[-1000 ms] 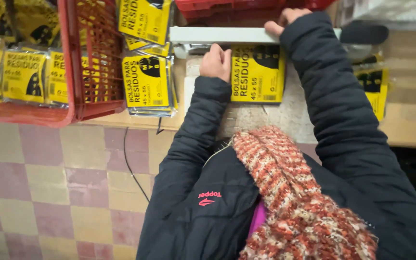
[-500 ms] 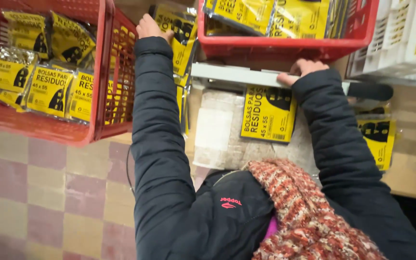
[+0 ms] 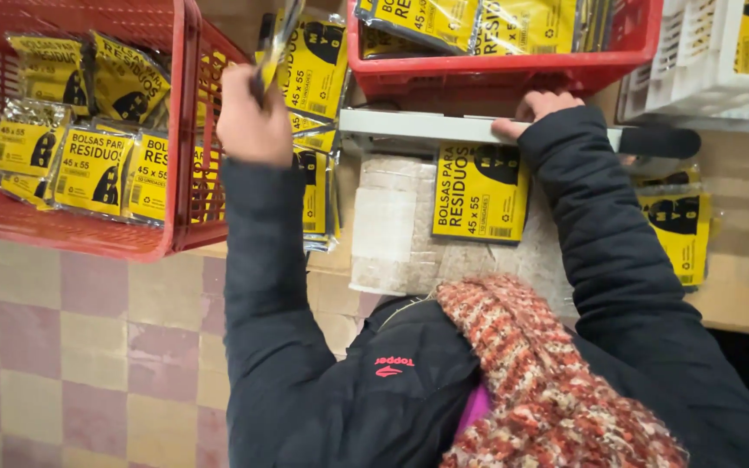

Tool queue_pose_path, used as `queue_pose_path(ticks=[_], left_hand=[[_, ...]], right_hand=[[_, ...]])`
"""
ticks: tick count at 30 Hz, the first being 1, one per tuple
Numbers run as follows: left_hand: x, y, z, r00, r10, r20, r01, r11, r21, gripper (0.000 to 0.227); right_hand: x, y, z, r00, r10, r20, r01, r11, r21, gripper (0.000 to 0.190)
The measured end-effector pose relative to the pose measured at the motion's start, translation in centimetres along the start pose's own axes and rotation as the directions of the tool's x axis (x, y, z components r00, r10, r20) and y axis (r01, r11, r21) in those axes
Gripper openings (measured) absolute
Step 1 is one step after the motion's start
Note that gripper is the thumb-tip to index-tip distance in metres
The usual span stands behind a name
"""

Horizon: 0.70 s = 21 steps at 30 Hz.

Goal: The person repeatedly picks up yellow trash bag packages from a red basket, places them under a heat-sealing machine, and seals them. Sealed packages are then placed into a second red basket. The process is repeated for multiple units throughout the clip.

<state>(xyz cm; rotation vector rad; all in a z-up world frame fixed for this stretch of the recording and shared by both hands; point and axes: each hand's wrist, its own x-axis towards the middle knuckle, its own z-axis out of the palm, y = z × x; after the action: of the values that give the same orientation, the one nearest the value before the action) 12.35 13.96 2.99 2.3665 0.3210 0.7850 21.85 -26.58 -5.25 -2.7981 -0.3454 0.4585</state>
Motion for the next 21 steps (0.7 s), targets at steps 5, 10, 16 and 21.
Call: queue_pose_path(ticks=[5,10,16,21], left_hand=[[-8.7,5.9,-5.7,0.993,0.114,-0.023,-0.116,0.964,-0.239,0.020],[-17.2,4.6,-2.1,0.971,-0.111,0.213,0.220,0.765,-0.606,0.013],[-19.6,4.4,-0.5,0.936,-0.191,0.296,0.349,0.620,-0.703,0.017],[-19.3,4.9,-1.9,0.958,-0.104,0.267,0.257,0.728,-0.636,0.009]], right_hand=[[-1.7,0.3,0.4,0.983,-0.094,-0.156,0.091,0.996,-0.024,0.049],[-2.5,3.5,1.3,0.889,-0.268,-0.371,0.339,0.930,0.142,0.029],[-8.4,3.5,-1.9,0.705,-0.543,-0.456,0.657,0.741,0.135,0.021],[-12.1,1.7,3.6,0.759,-0.451,-0.469,0.405,0.892,-0.204,0.037]])
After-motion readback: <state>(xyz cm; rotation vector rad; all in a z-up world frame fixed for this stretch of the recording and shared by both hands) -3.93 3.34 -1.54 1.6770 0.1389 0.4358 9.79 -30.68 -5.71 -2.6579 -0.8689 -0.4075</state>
